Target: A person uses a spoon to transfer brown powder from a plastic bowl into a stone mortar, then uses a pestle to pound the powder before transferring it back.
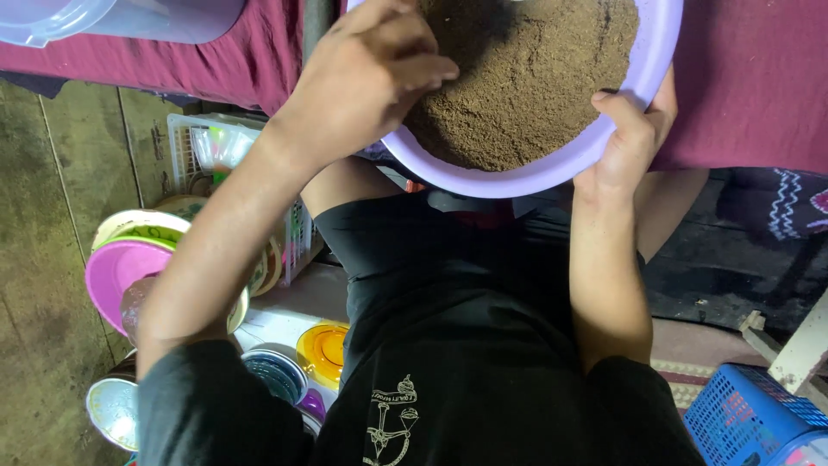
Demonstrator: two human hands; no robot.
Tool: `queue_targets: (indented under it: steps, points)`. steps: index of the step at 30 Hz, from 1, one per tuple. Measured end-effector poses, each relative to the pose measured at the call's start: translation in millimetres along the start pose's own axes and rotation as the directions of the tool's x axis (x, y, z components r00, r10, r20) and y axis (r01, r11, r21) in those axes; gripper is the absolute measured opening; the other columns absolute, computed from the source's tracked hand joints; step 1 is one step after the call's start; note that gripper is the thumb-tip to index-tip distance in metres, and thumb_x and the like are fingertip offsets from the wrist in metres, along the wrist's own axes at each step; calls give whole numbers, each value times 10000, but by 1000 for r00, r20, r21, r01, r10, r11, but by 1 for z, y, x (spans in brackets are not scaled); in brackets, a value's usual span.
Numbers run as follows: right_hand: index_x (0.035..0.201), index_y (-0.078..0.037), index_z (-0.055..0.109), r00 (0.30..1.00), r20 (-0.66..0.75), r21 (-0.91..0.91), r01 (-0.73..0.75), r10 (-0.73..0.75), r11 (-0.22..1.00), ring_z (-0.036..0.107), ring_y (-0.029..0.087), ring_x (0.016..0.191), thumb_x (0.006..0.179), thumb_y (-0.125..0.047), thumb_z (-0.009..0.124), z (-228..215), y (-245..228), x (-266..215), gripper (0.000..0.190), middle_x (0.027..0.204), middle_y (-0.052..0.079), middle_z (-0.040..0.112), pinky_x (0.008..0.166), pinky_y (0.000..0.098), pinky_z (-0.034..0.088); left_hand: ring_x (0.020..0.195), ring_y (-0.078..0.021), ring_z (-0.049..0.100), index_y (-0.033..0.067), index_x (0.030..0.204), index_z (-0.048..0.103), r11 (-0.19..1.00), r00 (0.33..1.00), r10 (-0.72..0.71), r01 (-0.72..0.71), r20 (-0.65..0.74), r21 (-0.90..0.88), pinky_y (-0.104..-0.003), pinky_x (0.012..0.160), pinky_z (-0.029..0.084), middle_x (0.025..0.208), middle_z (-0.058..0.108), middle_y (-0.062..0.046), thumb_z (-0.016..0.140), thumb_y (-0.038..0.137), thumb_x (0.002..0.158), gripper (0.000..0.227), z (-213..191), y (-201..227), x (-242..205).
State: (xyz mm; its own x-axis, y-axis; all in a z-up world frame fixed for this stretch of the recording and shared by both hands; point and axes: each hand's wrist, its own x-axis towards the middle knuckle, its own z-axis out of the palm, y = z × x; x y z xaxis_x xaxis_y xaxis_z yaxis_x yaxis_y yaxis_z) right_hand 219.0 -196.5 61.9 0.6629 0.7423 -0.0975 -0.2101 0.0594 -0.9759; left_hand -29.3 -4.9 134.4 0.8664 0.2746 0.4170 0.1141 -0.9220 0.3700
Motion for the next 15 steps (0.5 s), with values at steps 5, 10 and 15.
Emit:
queue_targets:
  steps: [5,10,15]
  points:
    - [1464,-54,537,1000,-18,25,2,-2,1000,487,179,1010,824,98,469,-2,2,1,661,1162,110,577,1053,337,345,1115,-198,501,173,1027,840,957,968,196,-224,159,184,-312,1046,505,1070,676,1,748,196,915,146,19,-3,18]
    - [1438,-45,547,999,40,103,30,-34,994,594,223,1110,814,127,446,0,1,1,655,1313,155,632,1073,314,411,1119,-170,564,235,856,766,865,907,215,-349,364,361,-279,1048,521,1002,703,33,714,185,820,80,37,-3,29]
    - [1443,-45,557,1000,-7,60,9,-9,998,535,167,977,813,115,474,-1,4,1,655,1201,116,625,989,298,387,1108,-167,563,220,789,729,821,879,203,-392,431,414,-260,949,541,974,688,34,701,172,814,61,39,1,32]
